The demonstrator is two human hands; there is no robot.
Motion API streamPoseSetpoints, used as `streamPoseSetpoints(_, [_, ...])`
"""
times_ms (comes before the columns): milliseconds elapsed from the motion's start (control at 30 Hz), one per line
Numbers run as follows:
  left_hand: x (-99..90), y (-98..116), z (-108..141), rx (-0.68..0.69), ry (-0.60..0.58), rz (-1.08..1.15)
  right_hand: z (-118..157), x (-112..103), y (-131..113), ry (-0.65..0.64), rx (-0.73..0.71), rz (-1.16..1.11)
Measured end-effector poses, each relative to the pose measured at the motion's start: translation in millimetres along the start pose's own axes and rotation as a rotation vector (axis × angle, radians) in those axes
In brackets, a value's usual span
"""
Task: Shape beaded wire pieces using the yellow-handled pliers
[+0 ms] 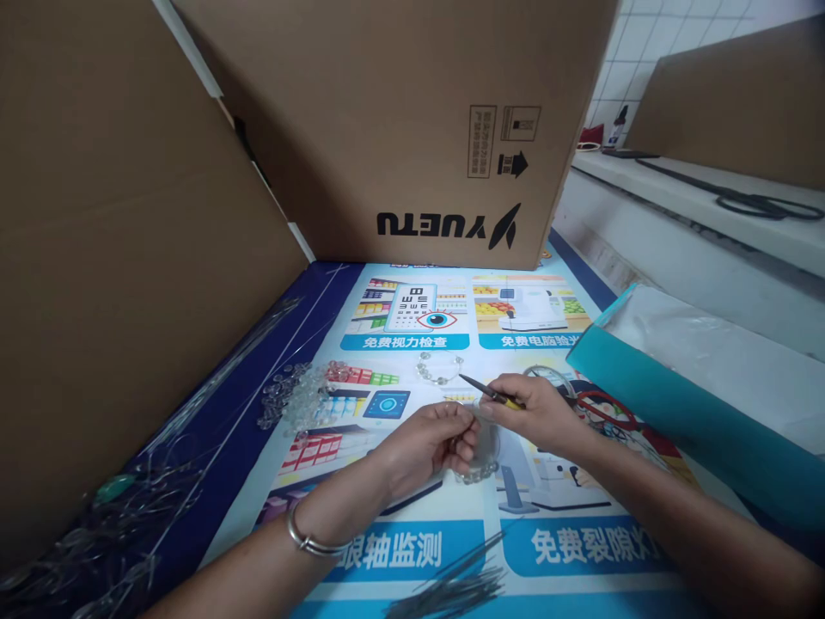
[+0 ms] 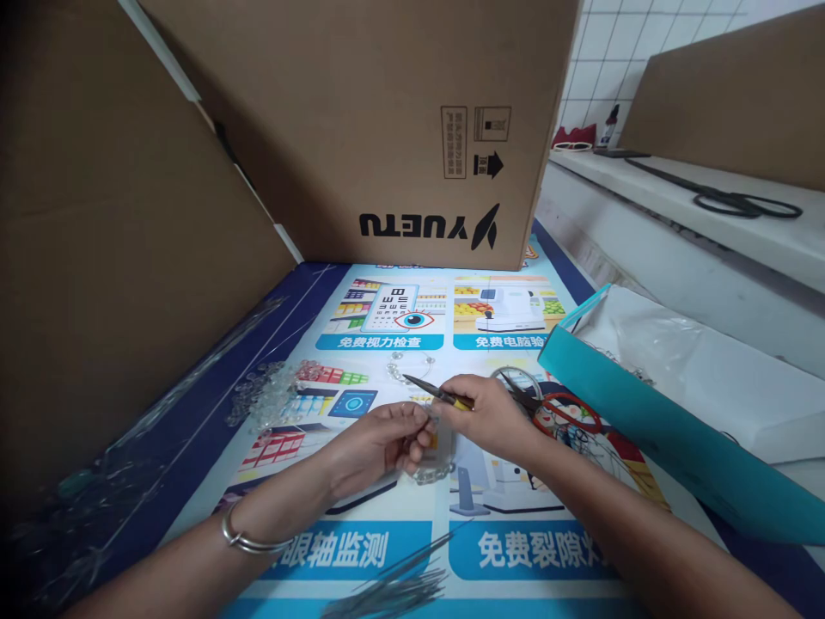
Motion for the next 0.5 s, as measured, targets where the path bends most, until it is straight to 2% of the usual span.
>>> streamPoseSetpoints(133, [-3.3,2,1,-0.01,0.0,-0.103,-1,3,8,-0.034,0.071,-0.037])
streamPoseSetpoints(300, [-8.6,8,1,0.049,0.044,-0.199,-1,6,10,-0.061,0.12,-0.088])
streamPoseSetpoints(500, [-14.3,11,-2,0.11,0.097,-0.212,-1,8,11,-0.038,0.141,-0.114])
Point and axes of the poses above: each hand's wrist, its own z-axis away from the middle knuckle, its own x-axis out of the palm, y = z × x, the point moved 10 cm from there along -z, towards the middle knuckle, and after that the axes turned 1 degree about x, right-handed, at the moved point
